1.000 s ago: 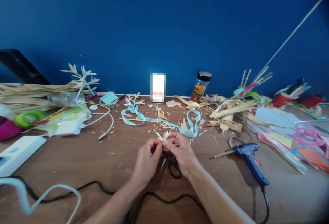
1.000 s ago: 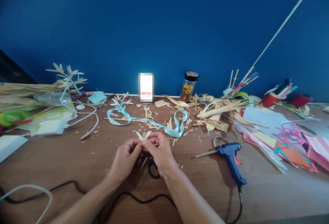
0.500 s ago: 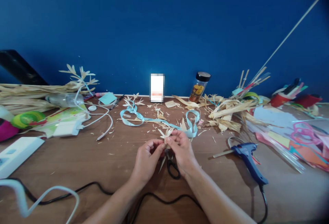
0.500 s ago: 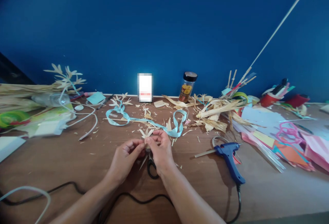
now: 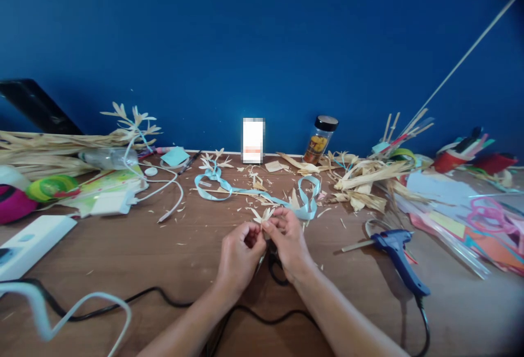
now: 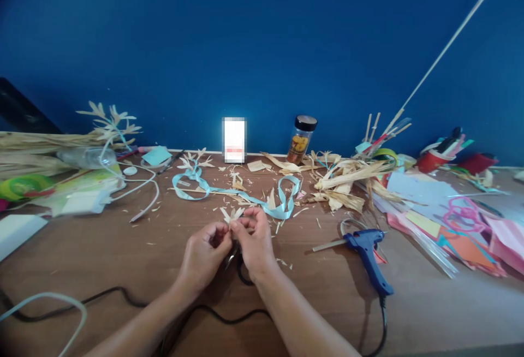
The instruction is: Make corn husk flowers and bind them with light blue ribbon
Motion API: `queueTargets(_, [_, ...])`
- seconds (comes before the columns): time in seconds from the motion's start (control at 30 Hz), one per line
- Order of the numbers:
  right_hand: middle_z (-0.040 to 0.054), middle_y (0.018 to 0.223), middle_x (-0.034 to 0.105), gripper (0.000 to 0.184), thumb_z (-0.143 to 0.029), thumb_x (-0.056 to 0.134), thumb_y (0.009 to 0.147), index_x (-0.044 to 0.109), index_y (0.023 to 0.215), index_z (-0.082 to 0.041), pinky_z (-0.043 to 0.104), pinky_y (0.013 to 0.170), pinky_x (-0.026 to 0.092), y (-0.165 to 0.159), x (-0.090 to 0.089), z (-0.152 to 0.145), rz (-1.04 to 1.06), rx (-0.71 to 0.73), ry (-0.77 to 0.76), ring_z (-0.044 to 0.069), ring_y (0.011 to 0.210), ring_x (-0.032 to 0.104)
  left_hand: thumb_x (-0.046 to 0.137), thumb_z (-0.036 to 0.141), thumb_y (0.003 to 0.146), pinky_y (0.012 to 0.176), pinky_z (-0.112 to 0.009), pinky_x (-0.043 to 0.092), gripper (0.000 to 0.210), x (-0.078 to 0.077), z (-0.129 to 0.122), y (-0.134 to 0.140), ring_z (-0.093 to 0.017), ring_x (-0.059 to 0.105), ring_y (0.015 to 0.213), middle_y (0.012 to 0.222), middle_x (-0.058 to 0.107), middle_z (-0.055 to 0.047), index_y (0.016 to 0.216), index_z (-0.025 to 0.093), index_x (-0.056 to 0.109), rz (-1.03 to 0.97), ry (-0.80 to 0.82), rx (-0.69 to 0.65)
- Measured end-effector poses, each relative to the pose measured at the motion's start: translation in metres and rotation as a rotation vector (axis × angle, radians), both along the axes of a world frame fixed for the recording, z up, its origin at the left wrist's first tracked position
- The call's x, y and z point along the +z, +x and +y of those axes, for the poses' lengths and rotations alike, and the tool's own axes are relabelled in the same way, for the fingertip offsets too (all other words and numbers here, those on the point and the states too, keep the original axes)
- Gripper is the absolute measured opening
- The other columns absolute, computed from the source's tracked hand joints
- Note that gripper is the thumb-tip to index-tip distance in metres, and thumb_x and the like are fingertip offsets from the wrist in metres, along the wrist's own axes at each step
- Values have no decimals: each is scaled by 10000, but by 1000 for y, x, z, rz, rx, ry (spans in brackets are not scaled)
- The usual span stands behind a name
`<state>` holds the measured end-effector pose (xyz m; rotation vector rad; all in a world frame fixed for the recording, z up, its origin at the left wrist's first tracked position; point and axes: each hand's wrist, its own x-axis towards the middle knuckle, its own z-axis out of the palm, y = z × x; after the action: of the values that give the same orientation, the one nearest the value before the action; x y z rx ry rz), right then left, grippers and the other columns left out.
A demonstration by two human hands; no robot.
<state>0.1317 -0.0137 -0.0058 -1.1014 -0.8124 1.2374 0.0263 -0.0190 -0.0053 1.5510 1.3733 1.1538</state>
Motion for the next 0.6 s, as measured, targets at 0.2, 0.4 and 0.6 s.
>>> queueTargets(0.2, [-50,659,599,309,-221,660,680,434,891,-224,231,545,440,2,2,0,-12,-10,17,108,550,562,530,355,755,525,-212,395,215,1,2,-4,-127,508,536,610,602,2,737,163,626,-113,-65,-86])
queueTargets(0.4, [-57,641,603,336,-238,680,665,429,889,-220,226,554,428,2,-1,1,53,3,4,106,549,563,512,338,764,523,-215,381,219,3,2,-6,-138,514,546,608,612,-9,698,166,629,-55,-16,-67])
queueTargets(0.6, [-50,654,610,318,-242,657,696,430,917,-222,241,590,431,0,-3,-1,-77,-22,60,114,576,564,484,302,774,539,-220,378,205,4,0,-3,-138,516,554,623,615,-10,704,172,627,79,42,-22])
